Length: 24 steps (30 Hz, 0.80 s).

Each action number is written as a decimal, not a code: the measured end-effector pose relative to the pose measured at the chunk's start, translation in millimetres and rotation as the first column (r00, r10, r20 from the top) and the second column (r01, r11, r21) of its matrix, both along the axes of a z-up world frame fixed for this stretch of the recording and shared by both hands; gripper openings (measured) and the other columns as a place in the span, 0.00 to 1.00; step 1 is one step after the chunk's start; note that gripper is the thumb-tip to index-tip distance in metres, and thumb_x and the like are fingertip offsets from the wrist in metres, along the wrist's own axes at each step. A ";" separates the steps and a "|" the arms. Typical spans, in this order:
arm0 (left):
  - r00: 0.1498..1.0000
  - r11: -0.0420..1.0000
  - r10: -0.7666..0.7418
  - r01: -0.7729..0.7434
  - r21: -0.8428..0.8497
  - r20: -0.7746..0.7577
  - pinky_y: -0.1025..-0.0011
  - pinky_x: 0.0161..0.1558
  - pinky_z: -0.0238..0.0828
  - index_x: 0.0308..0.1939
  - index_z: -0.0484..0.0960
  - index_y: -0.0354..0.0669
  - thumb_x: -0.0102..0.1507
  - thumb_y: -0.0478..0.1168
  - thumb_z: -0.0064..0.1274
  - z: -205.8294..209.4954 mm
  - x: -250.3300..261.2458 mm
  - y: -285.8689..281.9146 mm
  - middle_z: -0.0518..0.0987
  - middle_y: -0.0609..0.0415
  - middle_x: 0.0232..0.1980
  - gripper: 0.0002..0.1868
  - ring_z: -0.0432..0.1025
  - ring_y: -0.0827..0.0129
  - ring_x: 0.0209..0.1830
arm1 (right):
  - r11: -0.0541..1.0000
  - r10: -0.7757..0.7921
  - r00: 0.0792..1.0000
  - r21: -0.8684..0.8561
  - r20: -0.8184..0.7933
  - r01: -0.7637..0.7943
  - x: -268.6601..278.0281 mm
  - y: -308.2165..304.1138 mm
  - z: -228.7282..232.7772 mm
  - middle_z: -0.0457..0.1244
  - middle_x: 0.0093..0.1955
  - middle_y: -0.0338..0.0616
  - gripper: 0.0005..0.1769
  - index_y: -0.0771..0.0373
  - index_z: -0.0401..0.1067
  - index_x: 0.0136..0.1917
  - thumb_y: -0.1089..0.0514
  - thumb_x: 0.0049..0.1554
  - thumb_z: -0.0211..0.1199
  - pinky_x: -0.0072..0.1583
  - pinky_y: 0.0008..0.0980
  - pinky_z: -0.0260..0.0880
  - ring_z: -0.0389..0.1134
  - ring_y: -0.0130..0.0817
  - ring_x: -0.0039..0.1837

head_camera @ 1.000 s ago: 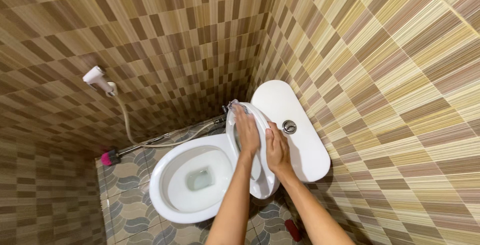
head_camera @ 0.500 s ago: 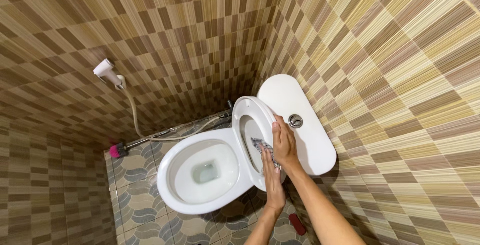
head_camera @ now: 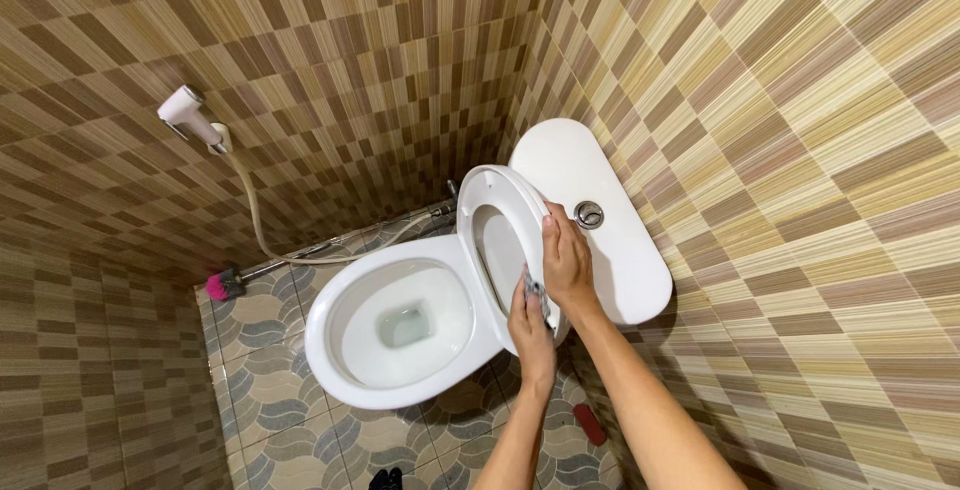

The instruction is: The person cleans a white toilet using a checkered cloth. They wipe the rim, the underside of the seat, the lid, and the top of the tank. The person then closes the lid and wipes the top surface of the toilet seat and tank.

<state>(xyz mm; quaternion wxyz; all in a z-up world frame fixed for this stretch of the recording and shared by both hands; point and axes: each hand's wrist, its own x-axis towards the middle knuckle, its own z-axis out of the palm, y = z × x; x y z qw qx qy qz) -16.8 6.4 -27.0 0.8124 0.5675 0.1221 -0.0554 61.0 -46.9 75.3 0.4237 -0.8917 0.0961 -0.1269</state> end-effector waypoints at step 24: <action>0.501 -0.615 -0.752 -0.299 0.730 -0.428 0.45 0.77 0.36 0.71 0.66 0.48 0.66 0.42 0.43 -136.0 140.9 90.2 0.49 0.47 0.82 0.27 0.32 0.49 0.83 | 0.995 -0.022 0.999 -0.100 0.033 0.025 -1.1 -2.0 -7.9 0.67 0.58 0.56 0.24 0.62 0.68 0.66 0.51 0.70 0.36 0.64 0.48 0.65 0.68 0.50 0.62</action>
